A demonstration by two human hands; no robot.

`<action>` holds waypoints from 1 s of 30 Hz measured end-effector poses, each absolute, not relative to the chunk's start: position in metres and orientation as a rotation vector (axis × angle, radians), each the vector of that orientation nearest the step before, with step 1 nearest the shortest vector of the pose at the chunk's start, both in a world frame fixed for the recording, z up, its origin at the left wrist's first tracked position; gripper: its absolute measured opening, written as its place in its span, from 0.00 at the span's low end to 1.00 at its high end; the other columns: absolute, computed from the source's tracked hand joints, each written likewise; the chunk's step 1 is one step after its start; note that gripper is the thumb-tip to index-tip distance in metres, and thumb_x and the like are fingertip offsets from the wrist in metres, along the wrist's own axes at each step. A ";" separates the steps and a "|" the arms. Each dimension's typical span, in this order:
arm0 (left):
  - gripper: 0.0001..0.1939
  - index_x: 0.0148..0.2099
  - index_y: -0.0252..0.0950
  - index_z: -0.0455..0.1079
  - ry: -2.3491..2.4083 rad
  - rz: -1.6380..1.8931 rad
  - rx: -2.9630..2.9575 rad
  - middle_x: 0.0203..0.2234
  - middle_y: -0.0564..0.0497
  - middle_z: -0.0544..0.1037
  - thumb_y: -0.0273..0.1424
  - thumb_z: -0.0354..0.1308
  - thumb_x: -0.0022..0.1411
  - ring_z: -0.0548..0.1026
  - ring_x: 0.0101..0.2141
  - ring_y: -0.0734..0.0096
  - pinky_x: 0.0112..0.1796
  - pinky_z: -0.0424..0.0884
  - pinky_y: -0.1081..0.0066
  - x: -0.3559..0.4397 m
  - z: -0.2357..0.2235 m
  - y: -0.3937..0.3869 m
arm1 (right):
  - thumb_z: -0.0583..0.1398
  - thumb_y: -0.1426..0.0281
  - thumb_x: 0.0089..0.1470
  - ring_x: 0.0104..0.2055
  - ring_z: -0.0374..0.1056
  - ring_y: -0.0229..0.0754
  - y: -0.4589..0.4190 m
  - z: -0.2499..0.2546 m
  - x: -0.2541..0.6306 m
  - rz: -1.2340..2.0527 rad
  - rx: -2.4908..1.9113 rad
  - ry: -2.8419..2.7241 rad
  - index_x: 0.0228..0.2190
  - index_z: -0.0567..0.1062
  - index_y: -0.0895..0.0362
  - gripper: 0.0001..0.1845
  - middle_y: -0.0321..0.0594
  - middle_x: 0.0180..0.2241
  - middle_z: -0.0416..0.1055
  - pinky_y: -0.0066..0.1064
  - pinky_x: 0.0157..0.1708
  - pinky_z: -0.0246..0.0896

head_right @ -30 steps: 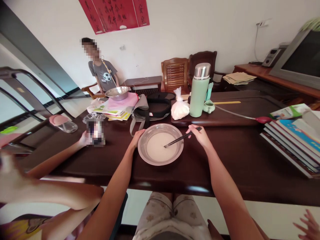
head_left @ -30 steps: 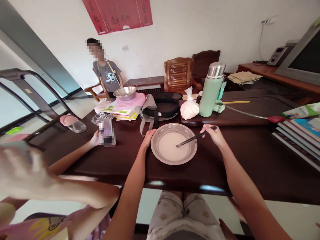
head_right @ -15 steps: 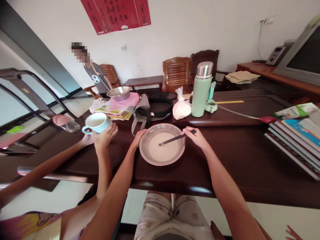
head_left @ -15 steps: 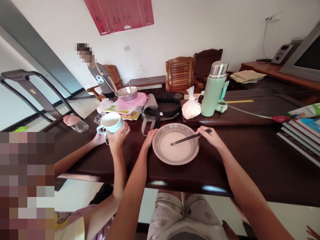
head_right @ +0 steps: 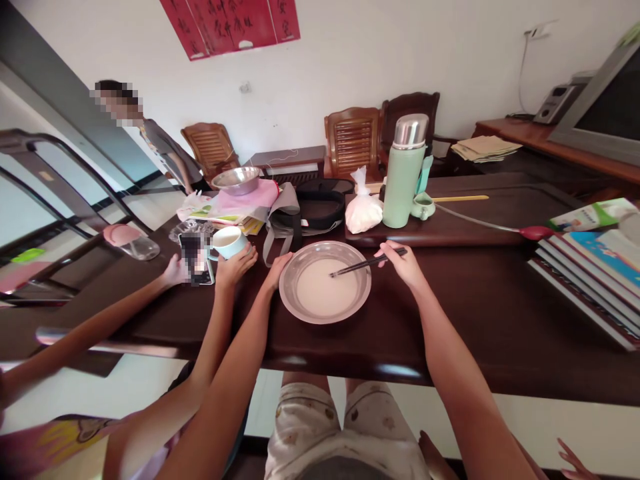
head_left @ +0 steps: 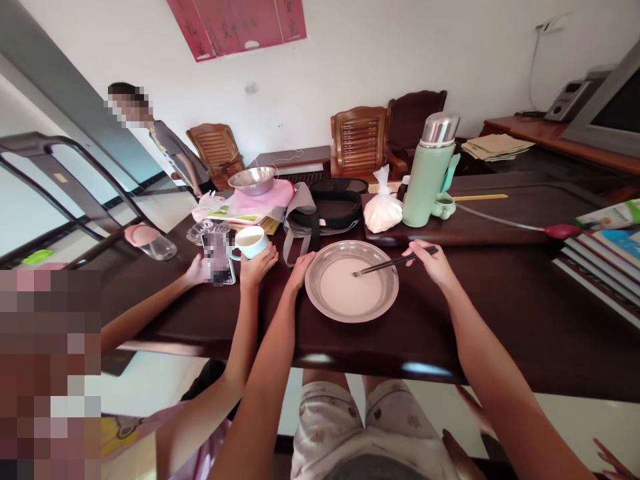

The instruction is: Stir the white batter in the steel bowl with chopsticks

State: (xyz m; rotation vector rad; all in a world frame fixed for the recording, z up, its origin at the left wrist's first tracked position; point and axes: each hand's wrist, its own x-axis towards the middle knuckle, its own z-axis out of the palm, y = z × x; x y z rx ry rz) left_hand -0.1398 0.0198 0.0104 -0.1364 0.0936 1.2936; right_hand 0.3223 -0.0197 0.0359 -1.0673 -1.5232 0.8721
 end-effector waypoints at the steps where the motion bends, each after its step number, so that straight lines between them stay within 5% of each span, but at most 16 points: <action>1: 0.33 0.62 0.30 0.53 0.147 1.351 -0.124 0.42 0.40 0.72 0.46 0.39 0.62 0.69 0.49 0.64 0.43 0.72 0.71 -0.138 0.010 0.020 | 0.57 0.51 0.54 0.23 0.66 0.41 -0.020 0.036 0.322 0.885 -1.059 -1.537 0.22 0.76 0.55 0.23 0.37 0.16 0.69 0.33 0.33 0.62; 15: 0.35 0.62 0.30 0.56 0.496 1.402 0.085 0.43 0.40 0.70 0.48 0.46 0.59 0.67 0.49 0.59 0.40 0.70 0.69 -0.126 0.001 0.019 | 0.57 0.53 0.55 0.27 0.69 0.41 -0.020 0.035 0.322 0.999 -1.004 -1.652 0.24 0.77 0.55 0.20 0.37 0.21 0.72 0.32 0.34 0.62; 30: 0.40 0.63 0.29 0.58 0.603 1.463 0.284 0.46 0.39 0.70 0.54 0.37 0.59 0.64 0.52 0.59 0.47 0.68 0.67 -0.137 -0.013 0.047 | 0.58 0.52 0.53 0.25 0.68 0.41 -0.021 0.037 0.322 0.924 -1.063 -1.565 0.25 0.77 0.55 0.20 0.37 0.19 0.71 0.32 0.34 0.63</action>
